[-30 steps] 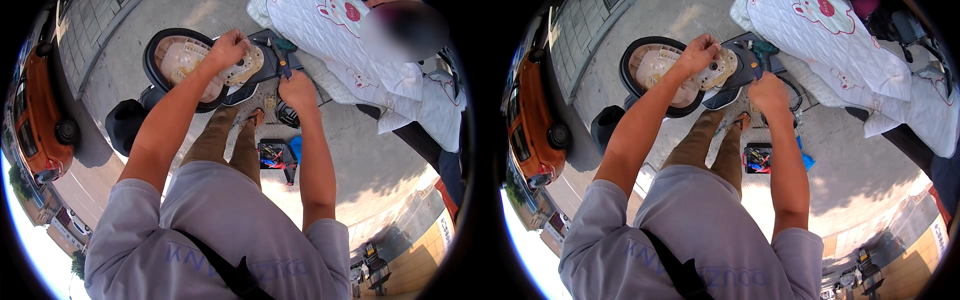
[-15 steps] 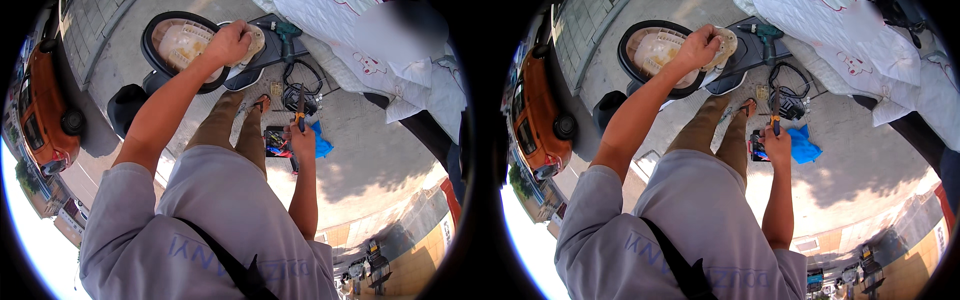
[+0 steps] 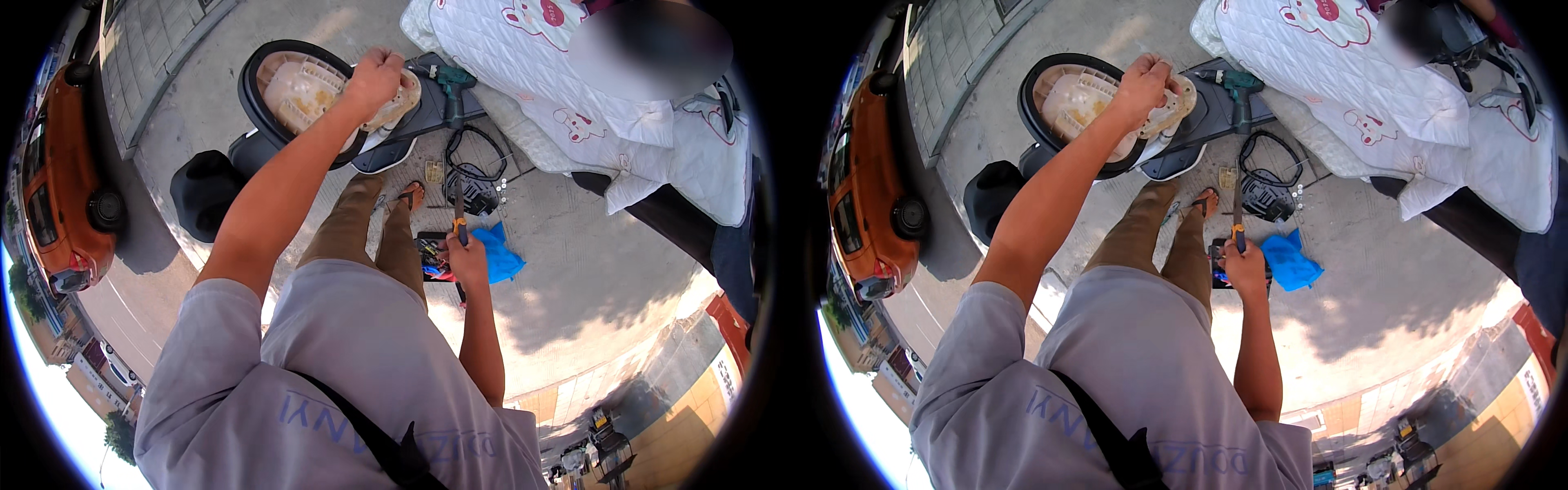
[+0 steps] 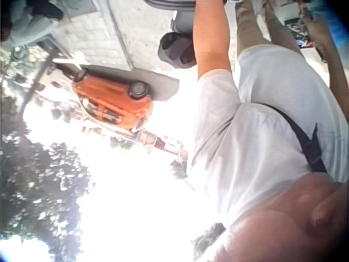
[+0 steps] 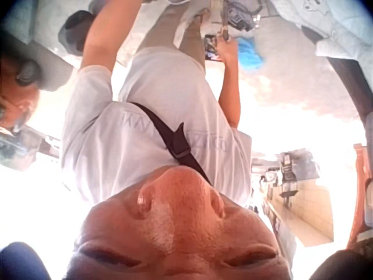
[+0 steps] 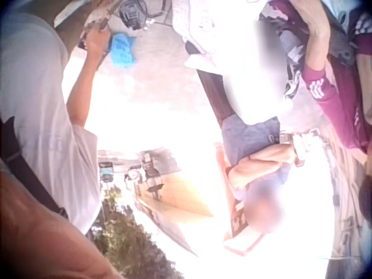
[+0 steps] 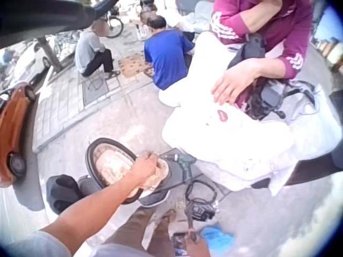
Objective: The person repairs a scooter by removing the seat cover and using pliers to adjust components underneath. They then place a black plastic cover onto the scooter's frame and secure it.
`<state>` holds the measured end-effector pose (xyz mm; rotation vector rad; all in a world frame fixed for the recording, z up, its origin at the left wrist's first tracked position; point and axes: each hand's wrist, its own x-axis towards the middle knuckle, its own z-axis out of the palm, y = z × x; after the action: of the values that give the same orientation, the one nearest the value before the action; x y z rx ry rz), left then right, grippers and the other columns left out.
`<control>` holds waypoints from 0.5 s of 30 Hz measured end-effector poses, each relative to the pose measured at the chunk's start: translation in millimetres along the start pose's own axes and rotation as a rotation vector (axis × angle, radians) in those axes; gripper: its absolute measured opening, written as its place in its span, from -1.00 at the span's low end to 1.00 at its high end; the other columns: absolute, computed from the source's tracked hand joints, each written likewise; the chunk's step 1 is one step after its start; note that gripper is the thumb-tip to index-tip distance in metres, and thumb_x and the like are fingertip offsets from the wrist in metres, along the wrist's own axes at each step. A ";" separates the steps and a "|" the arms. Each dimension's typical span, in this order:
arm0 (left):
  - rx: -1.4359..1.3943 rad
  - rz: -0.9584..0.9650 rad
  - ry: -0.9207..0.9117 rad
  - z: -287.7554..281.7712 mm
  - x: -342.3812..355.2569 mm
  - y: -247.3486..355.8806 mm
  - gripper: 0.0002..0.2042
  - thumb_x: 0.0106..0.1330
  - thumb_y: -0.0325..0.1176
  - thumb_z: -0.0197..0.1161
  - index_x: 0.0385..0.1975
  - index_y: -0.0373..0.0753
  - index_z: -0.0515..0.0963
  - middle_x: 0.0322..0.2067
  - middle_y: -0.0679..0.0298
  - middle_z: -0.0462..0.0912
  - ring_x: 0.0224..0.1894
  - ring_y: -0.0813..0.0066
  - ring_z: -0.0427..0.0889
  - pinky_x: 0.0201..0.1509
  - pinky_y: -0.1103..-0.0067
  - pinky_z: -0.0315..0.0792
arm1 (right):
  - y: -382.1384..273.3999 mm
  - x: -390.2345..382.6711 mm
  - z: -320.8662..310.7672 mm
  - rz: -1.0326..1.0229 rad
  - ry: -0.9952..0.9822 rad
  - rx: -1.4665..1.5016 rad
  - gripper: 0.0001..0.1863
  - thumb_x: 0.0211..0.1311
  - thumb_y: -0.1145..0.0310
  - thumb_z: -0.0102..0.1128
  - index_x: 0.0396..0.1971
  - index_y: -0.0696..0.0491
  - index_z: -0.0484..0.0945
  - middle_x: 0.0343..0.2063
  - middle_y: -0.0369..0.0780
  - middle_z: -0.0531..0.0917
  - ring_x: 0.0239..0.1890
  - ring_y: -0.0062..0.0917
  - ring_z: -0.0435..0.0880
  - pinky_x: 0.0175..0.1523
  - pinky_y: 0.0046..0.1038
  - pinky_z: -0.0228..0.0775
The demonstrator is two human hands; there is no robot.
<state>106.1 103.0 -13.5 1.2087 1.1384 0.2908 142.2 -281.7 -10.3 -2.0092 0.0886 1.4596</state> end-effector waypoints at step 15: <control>0.262 0.515 0.673 -238.1 -5.2 150.2 -0.52 0.41 -0.27 0.33 0.20 -0.48 0.48 -0.08 -0.08 0.74 -0.25 0.42 0.74 -0.21 0.49 0.61 | 2.9 -0.7 14.8 -0.228 0.019 -0.439 -0.68 0.41 0.22 0.19 -0.18 0.22 0.62 -0.46 -0.07 0.67 -0.43 -0.38 0.64 -0.24 -0.29 0.46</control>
<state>-33.6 297.1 135.1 1.6989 1.4464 1.0226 128.5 -276.3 -13.6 -2.2850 -0.4765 1.3985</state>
